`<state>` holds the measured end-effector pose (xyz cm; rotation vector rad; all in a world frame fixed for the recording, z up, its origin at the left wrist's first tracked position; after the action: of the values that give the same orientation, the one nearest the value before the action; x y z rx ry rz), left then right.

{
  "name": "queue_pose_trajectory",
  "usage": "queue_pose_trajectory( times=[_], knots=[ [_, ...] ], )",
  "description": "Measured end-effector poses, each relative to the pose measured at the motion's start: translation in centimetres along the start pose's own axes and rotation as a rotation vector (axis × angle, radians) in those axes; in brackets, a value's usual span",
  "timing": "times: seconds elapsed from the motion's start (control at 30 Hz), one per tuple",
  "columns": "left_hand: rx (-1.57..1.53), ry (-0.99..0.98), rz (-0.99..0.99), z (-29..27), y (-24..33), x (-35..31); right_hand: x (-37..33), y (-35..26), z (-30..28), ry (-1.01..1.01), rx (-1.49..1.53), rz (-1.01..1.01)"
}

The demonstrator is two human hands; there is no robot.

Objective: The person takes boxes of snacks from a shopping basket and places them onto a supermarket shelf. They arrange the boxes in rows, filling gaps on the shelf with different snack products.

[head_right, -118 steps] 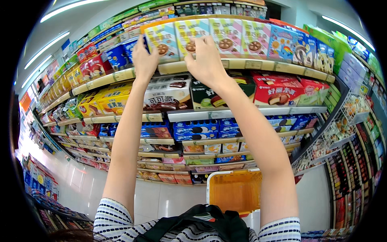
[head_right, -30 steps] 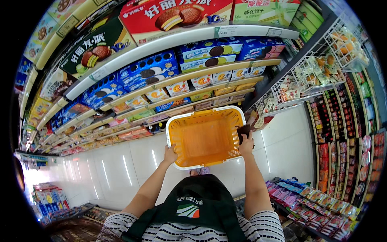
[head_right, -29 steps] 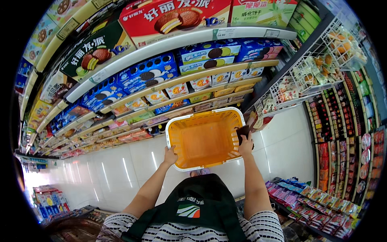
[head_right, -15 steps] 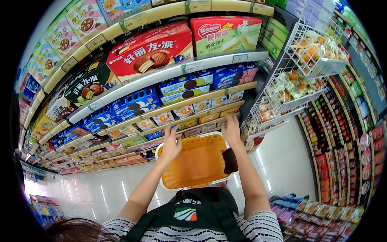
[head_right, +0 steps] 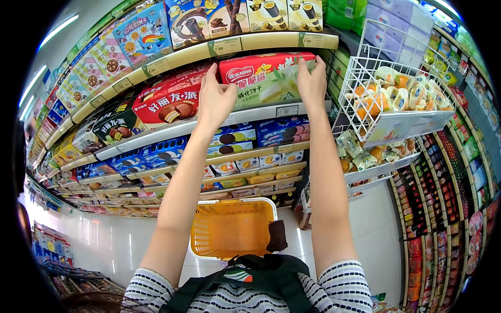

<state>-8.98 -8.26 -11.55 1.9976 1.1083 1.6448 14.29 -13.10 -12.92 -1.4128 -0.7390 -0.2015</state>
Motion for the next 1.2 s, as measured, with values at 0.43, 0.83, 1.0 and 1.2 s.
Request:
queue_pose_trajectory(
  times=[0.43, 0.83, 1.0, 1.2],
  knots=[
    [-0.279, -0.009, 0.031, -2.7, 1.6, -2.2, -3.0, -4.5, -3.4, 0.215, 0.067, -0.206],
    [0.054, 0.120, 0.225, -14.5, 1.9, -12.9, -17.7, -7.4, -5.3, -0.037, 0.015, -0.153],
    [-0.056, -0.020, -0.188, -16.3, -6.1, -18.3, -27.2, -0.7, -4.2, -0.253, -0.112, 0.122],
    [-0.204, -0.042, -0.700, -15.6, -20.1, -27.8, -37.9, 7.7, -3.3, -0.501, -0.352, 0.371]
  ],
)
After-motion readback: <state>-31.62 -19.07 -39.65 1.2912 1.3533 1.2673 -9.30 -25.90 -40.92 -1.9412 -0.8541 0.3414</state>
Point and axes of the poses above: each hand's wrist, its own x-axis towards the middle knuckle, its own z-axis out of the palm, y = z × x, the point moved 3 cm from there along x, towards the middle knuckle, and after that the axes turned 9 degrees about y, right-handed, at the moved point
